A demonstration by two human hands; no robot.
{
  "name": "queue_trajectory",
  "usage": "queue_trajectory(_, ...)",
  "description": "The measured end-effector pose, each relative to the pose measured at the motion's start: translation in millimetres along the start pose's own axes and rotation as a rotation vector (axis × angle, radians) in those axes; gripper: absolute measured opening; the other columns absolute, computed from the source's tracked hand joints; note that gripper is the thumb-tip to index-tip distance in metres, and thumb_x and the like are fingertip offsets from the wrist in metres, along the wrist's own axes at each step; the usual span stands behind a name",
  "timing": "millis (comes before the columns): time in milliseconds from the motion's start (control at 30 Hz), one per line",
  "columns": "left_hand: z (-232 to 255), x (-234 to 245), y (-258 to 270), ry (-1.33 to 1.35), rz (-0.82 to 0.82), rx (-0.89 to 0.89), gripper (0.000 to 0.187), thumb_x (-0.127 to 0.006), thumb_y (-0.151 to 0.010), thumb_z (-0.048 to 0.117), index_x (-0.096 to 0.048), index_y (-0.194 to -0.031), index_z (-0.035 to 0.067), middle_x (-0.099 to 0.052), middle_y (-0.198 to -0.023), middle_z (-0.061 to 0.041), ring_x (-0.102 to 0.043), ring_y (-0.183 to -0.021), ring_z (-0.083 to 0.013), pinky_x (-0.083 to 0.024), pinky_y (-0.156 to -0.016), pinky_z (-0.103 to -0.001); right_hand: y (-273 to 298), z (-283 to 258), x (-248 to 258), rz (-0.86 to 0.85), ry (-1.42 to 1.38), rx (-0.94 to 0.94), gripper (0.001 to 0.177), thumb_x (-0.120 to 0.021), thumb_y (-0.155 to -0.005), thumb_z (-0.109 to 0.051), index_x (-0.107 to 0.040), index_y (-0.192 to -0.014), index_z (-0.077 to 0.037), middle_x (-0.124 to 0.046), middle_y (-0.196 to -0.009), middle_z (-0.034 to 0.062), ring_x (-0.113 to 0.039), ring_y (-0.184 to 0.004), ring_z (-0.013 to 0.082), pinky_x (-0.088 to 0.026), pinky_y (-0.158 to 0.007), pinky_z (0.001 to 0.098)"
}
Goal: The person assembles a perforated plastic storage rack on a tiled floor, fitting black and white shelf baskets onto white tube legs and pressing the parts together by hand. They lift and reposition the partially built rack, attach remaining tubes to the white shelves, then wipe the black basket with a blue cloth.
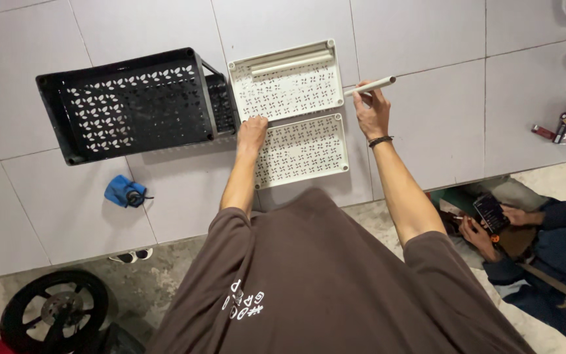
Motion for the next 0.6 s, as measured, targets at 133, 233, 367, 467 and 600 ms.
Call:
queue_trajectory(133,-4,6,9,-0.019,0.082,-0.038,0.015,-0.056,-0.094,0.012,-0.07,-0.089,0.011,-0.071,-0.09,-0.01,-0.072,-0.084,-0.0327,-0.06,-0.073,-0.045,11,0,-3,-0.015,0.058,0.018,0.02,-0.073,-0.1,-0.005,-0.064,-0.118,-0.004,-0.076,-0.104,0.0107,-0.079,-0.099,0.0228,-0.064,-0.085,0.033)
queue_trajectory(233,-3,9,16,-0.039,0.097,-0.044,0.015,-0.056,-0.093,0.011,-0.07,-0.09,0.012,-0.071,-0.09,-0.009,-0.072,-0.084,-0.0312,-0.059,-0.073,-0.045,21,-2,-9,-0.047,0.072,0.05,0.021,-0.073,-0.1,-0.005,-0.064,-0.118,-0.004,-0.077,-0.105,0.0114,-0.079,-0.1,0.0242,-0.065,-0.087,0.0336)
queue_trajectory(367,4,7,24,-0.073,0.056,-0.053,0.013,-0.056,-0.094,0.013,-0.069,-0.092,0.013,-0.071,-0.093,-0.008,-0.07,-0.091,-0.0287,-0.056,-0.079,-0.045,32,-2,-13,-0.088,0.126,0.086,0.021,-0.073,-0.099,-0.004,-0.063,-0.117,-0.003,-0.076,-0.105,0.0131,-0.078,-0.1,0.0255,-0.064,-0.086,0.0343)
queue_trajectory(467,12,8,23,-0.131,0.061,-0.076,0.012,-0.057,-0.094,0.012,-0.068,-0.099,0.012,-0.07,-0.096,-0.007,-0.069,-0.096,-0.0264,-0.054,-0.084,-0.045,34,0,-18,-0.097,0.133,0.085,0.021,-0.073,-0.098,-0.004,-0.062,-0.116,-0.003,-0.076,-0.104,0.0132,-0.078,-0.1,0.0256,-0.064,-0.085,0.0344)
queue_trajectory(600,23,6,28,-0.164,0.074,-0.112,0.017,-0.058,-0.091,0.013,-0.066,-0.106,0.013,-0.07,-0.096,-0.006,-0.069,-0.095,-0.0262,-0.054,-0.082,-0.044,39,1,-20,-0.119,0.105,0.092,0.021,-0.073,-0.098,-0.003,-0.061,-0.115,-0.002,-0.076,-0.103,0.0139,-0.077,-0.101,0.0261,-0.064,-0.087,0.035)
Point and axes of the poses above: each hand's wrist, its own y-axis away from the middle knuckle, its own x-axis out of the back of the hand, z = x × y, the point moved 7 cm from there along -y, towards the middle knuckle
